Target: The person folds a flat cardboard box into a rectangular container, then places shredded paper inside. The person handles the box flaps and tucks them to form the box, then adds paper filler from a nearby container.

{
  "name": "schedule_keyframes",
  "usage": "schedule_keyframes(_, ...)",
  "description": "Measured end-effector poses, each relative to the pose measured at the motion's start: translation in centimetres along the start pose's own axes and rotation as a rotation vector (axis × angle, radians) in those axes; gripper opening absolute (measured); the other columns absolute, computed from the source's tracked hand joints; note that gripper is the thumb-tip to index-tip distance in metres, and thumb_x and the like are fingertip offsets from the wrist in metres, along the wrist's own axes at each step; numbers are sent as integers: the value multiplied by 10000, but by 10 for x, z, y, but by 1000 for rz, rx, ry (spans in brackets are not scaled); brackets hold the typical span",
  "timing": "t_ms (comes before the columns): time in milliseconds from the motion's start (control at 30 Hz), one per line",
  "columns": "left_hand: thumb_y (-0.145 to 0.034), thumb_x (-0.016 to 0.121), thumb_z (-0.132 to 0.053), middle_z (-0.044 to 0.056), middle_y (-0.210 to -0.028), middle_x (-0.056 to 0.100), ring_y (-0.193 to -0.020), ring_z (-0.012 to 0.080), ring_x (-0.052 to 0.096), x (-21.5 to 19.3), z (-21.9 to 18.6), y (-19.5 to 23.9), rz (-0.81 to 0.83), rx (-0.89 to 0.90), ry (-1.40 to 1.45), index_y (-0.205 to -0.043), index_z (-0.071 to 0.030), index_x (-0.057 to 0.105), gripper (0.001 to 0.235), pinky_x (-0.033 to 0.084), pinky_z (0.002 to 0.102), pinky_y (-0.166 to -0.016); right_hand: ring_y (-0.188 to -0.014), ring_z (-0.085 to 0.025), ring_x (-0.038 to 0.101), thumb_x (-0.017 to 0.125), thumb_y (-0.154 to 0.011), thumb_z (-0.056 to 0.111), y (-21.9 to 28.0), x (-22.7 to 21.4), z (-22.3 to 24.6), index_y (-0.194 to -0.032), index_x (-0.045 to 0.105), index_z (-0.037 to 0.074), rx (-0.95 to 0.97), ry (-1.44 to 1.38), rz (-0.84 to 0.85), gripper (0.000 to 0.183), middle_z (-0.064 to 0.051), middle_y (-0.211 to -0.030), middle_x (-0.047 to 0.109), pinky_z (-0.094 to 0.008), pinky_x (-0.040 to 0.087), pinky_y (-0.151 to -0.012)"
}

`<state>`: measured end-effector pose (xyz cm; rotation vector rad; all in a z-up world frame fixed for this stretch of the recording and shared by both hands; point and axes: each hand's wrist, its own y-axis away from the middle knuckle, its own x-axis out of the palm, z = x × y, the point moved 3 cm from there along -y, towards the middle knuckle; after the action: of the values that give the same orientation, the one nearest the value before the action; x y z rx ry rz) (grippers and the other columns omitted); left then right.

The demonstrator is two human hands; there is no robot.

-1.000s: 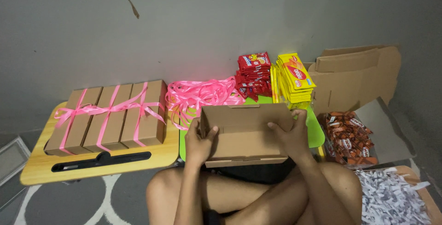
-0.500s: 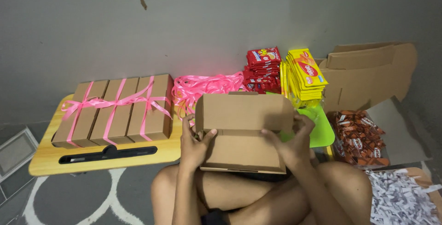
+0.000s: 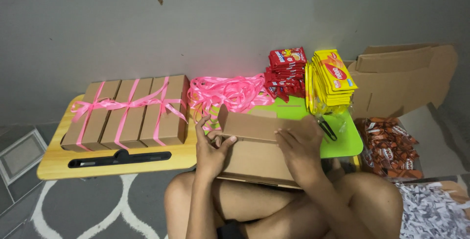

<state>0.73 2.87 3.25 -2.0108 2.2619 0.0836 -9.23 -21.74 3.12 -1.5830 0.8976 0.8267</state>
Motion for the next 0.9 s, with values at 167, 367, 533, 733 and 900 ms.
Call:
schedule_keyframes(167,-796,863,-107,60,-778,700,-543,171,503,-4,-10,3,-9,-27,-83,-1519,-136,316,907,476,288,-603,-1213,-136,570,540,-1050,255,0,-5,-2,-1277,616,126,10,-166,59,272,27,-1162,657,-485,281,-1217)
schedule_keyframes(367,-756,896,-146,45,-806,700,-600,172,546,-1,-7,1,-41,-29,-97,-1530,-85,401,920,513,300,-655,-1177,-227,596,667,-945,449,-15,-39,-3,-1135,707,162,36,-93,-289,346,10,-1114,675,-630,348,-1124)
schedule_keyframes(533,-731,928,-184,41,-760,688,-655,172,563,4,16,-12,-60,-10,-116,-1407,-72,618,752,538,297,-667,-1298,-337,570,842,-819,318,4,-49,-31,-1293,630,34,353,-172,-559,591,-156,-1418,601,-532,389,-1161)
schedule_keyframes(733,-737,920,-147,57,-830,671,-739,155,567,15,5,-14,-100,5,-35,-1364,-65,657,685,514,275,-692,-1243,-306,635,799,-890,396,17,-7,-65,-1504,487,53,1013,-985,-176,770,-174,-1404,616,-406,537,-904)
schedule_keyframes(900,-721,944,-212,35,-900,718,-753,170,613,24,30,-30,-118,-16,-109,-1334,-113,687,673,528,296,-708,-868,-282,737,885,-833,353,16,3,-76,-1087,758,127,999,-896,-27,363,-91,-1029,782,-396,584,-725)
